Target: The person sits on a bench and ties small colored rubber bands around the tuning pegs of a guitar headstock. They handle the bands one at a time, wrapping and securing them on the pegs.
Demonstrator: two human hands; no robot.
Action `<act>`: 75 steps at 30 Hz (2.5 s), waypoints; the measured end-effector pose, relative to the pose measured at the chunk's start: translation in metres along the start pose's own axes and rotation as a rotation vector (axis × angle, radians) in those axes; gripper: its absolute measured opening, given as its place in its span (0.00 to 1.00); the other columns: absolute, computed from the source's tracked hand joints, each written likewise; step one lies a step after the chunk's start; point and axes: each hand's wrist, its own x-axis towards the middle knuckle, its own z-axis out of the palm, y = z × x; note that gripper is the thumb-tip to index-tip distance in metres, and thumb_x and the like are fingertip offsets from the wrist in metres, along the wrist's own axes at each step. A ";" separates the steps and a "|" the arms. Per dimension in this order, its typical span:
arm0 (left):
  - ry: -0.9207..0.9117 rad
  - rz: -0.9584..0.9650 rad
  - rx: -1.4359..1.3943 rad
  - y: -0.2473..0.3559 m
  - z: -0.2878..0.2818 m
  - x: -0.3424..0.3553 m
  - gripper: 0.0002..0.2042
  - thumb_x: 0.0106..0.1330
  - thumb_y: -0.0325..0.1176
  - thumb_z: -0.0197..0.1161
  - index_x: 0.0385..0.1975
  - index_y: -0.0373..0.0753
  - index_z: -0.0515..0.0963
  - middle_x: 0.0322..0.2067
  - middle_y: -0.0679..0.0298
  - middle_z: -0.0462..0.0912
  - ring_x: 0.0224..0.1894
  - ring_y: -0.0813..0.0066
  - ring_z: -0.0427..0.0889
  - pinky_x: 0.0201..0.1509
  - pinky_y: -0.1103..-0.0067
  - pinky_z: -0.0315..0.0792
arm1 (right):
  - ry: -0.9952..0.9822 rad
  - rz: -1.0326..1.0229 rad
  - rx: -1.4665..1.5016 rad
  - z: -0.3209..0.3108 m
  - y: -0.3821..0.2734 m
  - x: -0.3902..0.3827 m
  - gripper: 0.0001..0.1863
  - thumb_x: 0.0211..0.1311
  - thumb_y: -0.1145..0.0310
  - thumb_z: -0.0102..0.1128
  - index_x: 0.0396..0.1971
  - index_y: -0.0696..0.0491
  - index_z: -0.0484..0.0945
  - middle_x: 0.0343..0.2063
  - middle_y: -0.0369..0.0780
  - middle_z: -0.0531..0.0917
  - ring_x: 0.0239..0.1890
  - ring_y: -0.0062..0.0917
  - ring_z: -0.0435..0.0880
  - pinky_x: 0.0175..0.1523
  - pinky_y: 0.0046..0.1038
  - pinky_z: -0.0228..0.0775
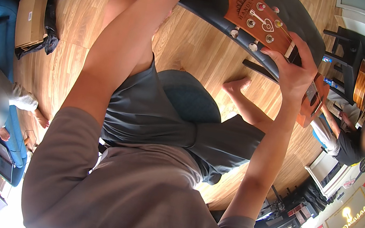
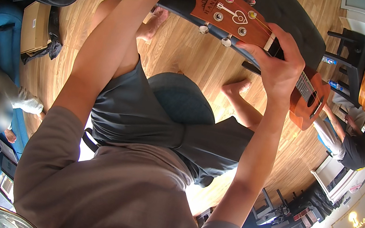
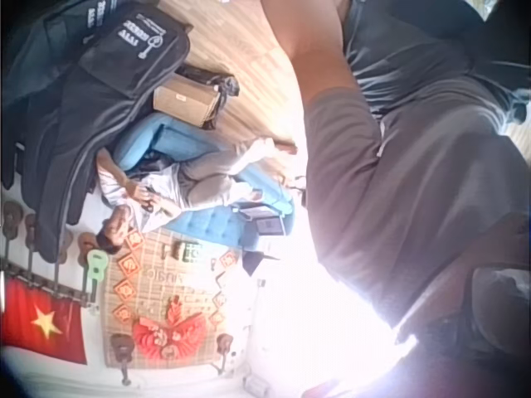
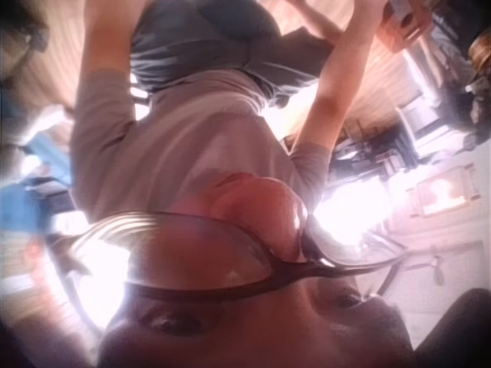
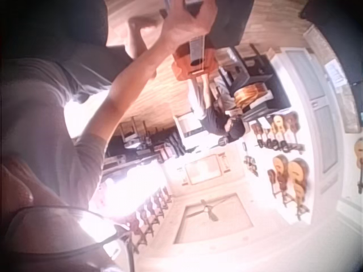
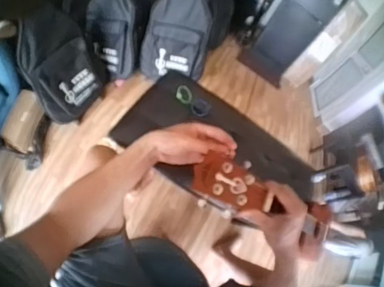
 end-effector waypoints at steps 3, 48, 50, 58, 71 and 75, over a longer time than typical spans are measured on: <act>0.082 -0.170 -0.105 0.003 0.010 0.005 0.14 0.70 0.35 0.66 0.51 0.35 0.80 0.47 0.63 0.84 0.52 0.72 0.82 0.59 0.75 0.74 | 0.007 0.028 0.000 0.000 -0.002 -0.001 0.32 0.34 0.66 0.87 0.43 0.62 0.83 0.31 0.39 0.85 0.31 0.21 0.81 0.39 0.22 0.74; 0.306 -0.184 -0.080 0.014 0.017 0.005 0.14 0.71 0.46 0.65 0.41 0.40 0.80 0.37 0.65 0.85 0.43 0.74 0.85 0.48 0.75 0.78 | -0.025 -0.063 -0.081 0.010 -0.013 0.016 0.23 0.45 0.68 0.81 0.42 0.54 0.80 0.43 0.39 0.84 0.44 0.34 0.84 0.49 0.33 0.76; 0.323 -0.212 0.018 0.018 0.021 0.003 0.14 0.70 0.46 0.66 0.39 0.41 0.80 0.35 0.67 0.84 0.41 0.76 0.84 0.46 0.77 0.77 | -0.045 -0.064 -0.067 0.013 -0.014 0.015 0.23 0.45 0.68 0.81 0.42 0.54 0.80 0.43 0.39 0.83 0.43 0.34 0.84 0.48 0.33 0.76; 0.385 -0.273 0.283 0.022 0.025 -0.001 0.14 0.66 0.45 0.69 0.39 0.40 0.82 0.34 0.67 0.84 0.37 0.79 0.82 0.39 0.82 0.74 | -0.080 -0.066 -0.046 0.022 -0.011 0.010 0.23 0.44 0.69 0.81 0.42 0.55 0.80 0.44 0.39 0.82 0.43 0.33 0.83 0.47 0.32 0.76; 0.291 -0.231 0.426 0.014 -0.003 -0.007 0.15 0.68 0.38 0.65 0.47 0.34 0.81 0.42 0.63 0.84 0.45 0.75 0.82 0.50 0.79 0.76 | -0.086 -0.032 -0.004 0.030 -0.008 0.001 0.24 0.42 0.70 0.82 0.41 0.54 0.81 0.44 0.38 0.82 0.44 0.35 0.82 0.48 0.33 0.75; 0.247 -0.245 0.261 0.017 -0.005 -0.008 0.17 0.69 0.36 0.66 0.52 0.32 0.80 0.47 0.60 0.84 0.50 0.72 0.82 0.56 0.76 0.76 | -0.075 -0.050 0.005 0.025 -0.010 0.004 0.24 0.43 0.71 0.82 0.41 0.55 0.81 0.44 0.39 0.82 0.44 0.33 0.83 0.49 0.32 0.76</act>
